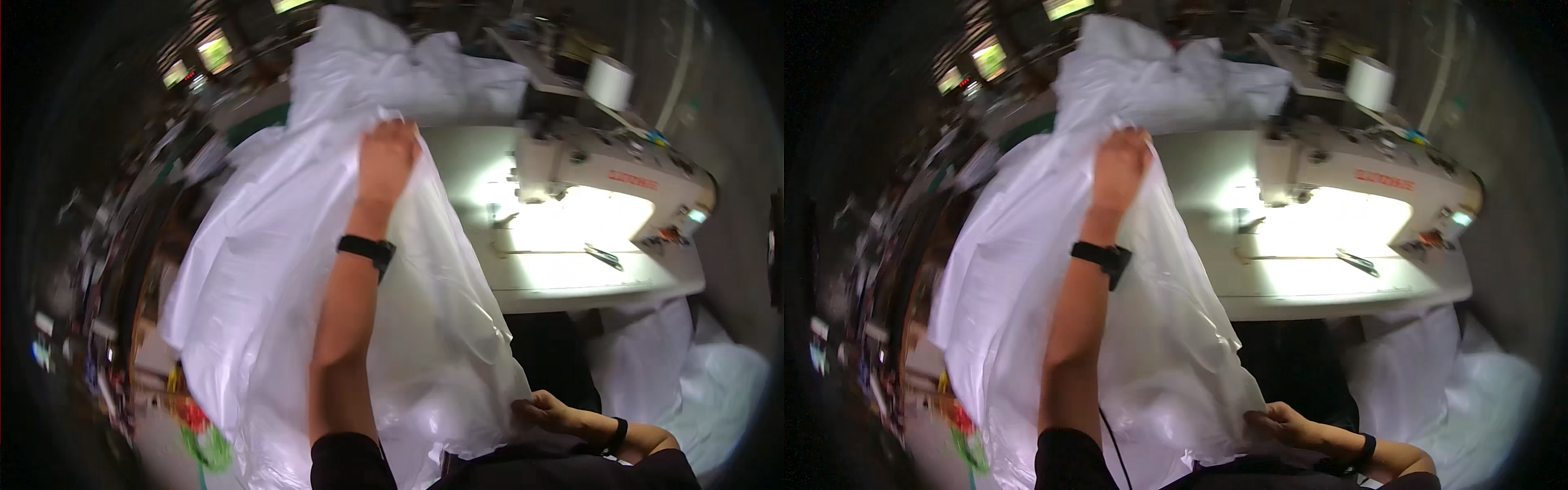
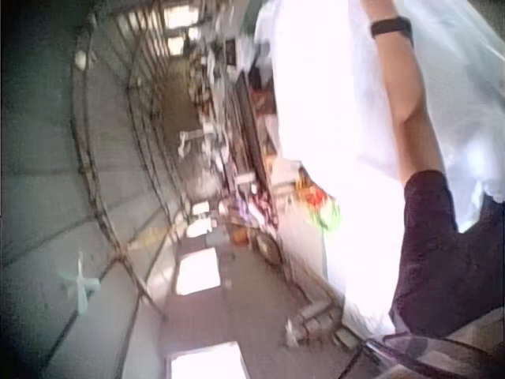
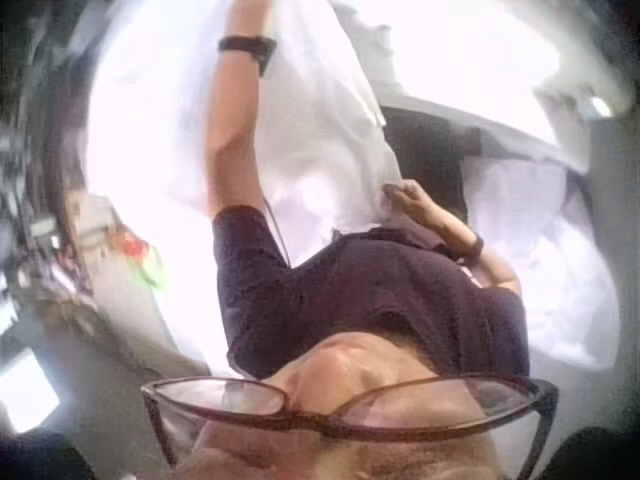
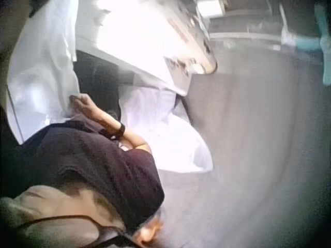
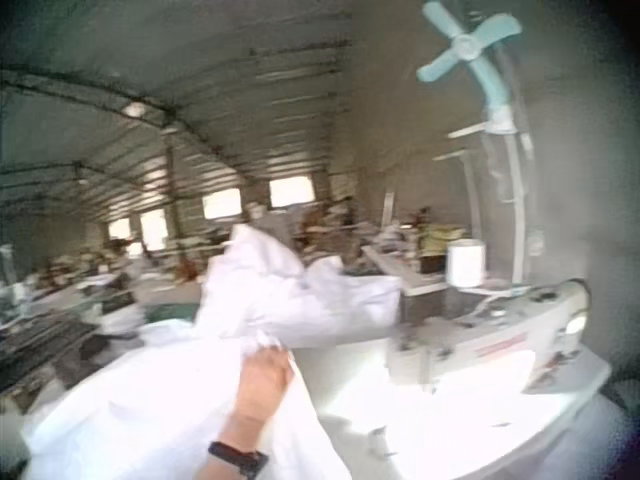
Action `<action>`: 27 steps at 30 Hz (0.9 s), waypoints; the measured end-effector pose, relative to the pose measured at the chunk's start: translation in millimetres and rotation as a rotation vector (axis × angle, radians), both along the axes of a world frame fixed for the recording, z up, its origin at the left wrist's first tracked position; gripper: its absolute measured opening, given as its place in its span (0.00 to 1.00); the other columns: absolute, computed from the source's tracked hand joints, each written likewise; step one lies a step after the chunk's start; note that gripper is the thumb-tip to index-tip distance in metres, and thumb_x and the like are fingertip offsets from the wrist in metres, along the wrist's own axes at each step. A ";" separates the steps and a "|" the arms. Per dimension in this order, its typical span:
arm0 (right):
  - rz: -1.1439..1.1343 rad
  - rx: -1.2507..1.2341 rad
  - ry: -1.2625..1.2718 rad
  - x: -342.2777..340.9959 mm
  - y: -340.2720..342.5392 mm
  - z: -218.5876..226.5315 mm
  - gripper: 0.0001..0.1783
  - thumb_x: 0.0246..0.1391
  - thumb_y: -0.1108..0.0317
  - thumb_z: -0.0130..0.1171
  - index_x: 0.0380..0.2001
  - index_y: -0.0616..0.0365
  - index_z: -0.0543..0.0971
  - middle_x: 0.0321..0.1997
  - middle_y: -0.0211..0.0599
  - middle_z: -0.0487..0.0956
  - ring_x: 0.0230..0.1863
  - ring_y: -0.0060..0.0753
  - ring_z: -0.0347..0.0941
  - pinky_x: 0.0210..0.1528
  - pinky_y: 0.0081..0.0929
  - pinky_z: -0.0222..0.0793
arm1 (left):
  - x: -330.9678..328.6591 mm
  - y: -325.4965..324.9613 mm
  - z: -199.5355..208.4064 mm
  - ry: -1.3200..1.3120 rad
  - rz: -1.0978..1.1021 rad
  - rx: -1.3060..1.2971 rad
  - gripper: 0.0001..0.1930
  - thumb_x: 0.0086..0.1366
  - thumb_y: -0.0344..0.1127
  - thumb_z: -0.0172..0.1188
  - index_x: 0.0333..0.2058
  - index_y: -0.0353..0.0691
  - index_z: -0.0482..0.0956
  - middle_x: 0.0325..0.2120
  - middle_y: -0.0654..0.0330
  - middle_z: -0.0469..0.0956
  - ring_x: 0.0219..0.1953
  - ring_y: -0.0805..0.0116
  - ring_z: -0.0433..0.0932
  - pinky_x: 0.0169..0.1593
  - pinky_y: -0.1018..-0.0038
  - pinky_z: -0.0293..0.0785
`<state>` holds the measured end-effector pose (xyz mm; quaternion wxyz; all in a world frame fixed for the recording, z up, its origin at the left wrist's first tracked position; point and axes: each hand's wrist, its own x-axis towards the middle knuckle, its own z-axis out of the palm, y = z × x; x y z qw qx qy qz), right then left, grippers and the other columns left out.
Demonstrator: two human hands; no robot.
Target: The person is sewing a large piece of white fabric using an industrial sewing machine.
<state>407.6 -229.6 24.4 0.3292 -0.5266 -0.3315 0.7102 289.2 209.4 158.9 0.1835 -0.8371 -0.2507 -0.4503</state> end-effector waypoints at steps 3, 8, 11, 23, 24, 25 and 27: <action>-0.137 -0.121 0.100 23.1 -27.3 -20.5 0.19 0.68 0.58 0.51 0.40 0.64 0.81 0.34 0.21 0.79 0.38 0.12 0.71 0.43 0.19 0.70 | 88.6 -14.1 -89.3 0.201 -0.181 -0.347 0.21 0.54 0.38 0.65 0.47 0.40 0.73 0.42 0.54 0.77 0.47 0.54 0.76 0.49 0.57 0.72; -0.143 0.464 -0.789 62.7 -30.2 -17.2 0.15 0.61 0.62 0.56 0.47 0.57 0.78 0.47 0.33 0.80 0.43 0.32 0.77 0.48 0.30 0.73 | 122.4 -5.5 -136.8 0.299 -0.255 -0.668 0.37 0.53 0.42 0.70 0.57 0.35 0.61 0.49 0.45 0.73 0.51 0.48 0.74 0.55 0.60 0.71; -0.204 1.027 -1.573 94.1 20.8 -8.6 0.18 0.55 0.65 0.57 0.51 0.48 0.77 0.53 0.33 0.77 0.54 0.37 0.73 0.60 0.41 0.67 | 113.2 0.7 -131.0 0.450 -0.301 -0.699 0.34 0.56 0.42 0.68 0.56 0.33 0.63 0.52 0.47 0.72 0.55 0.49 0.72 0.57 0.62 0.70; -0.050 1.298 -1.359 126.2 85.9 -19.0 0.12 0.55 0.66 0.56 0.42 0.51 0.81 0.52 0.27 0.79 0.55 0.28 0.75 0.65 0.35 0.65 | 89.2 -13.9 -132.0 0.478 -0.310 -0.828 0.29 0.61 0.38 0.63 0.59 0.35 0.68 0.62 0.49 0.64 0.62 0.52 0.66 0.61 0.64 0.68; -0.036 1.285 -1.386 128.0 81.1 -20.8 0.12 0.55 0.66 0.56 0.42 0.51 0.81 0.52 0.27 0.80 0.54 0.28 0.75 0.65 0.36 0.64 | 88.5 -15.9 -132.0 0.487 -0.357 -0.818 0.29 0.61 0.38 0.63 0.59 0.35 0.68 0.62 0.49 0.64 0.62 0.52 0.66 0.61 0.64 0.68; -0.006 1.263 -1.412 129.4 77.5 -22.1 0.12 0.55 0.65 0.56 0.42 0.50 0.81 0.52 0.27 0.80 0.54 0.27 0.76 0.65 0.36 0.64 | 88.5 -19.3 -132.5 0.499 -0.337 -0.816 0.27 0.61 0.37 0.62 0.58 0.36 0.69 0.63 0.49 0.64 0.62 0.51 0.67 0.61 0.64 0.68; -0.018 1.260 -1.403 131.5 74.0 -22.2 0.12 0.55 0.65 0.56 0.42 0.50 0.81 0.51 0.26 0.80 0.53 0.27 0.76 0.65 0.38 0.64 | 89.1 -28.0 -132.4 0.511 -0.314 -0.807 0.26 0.62 0.35 0.62 0.58 0.37 0.69 0.63 0.50 0.63 0.62 0.51 0.67 0.61 0.64 0.68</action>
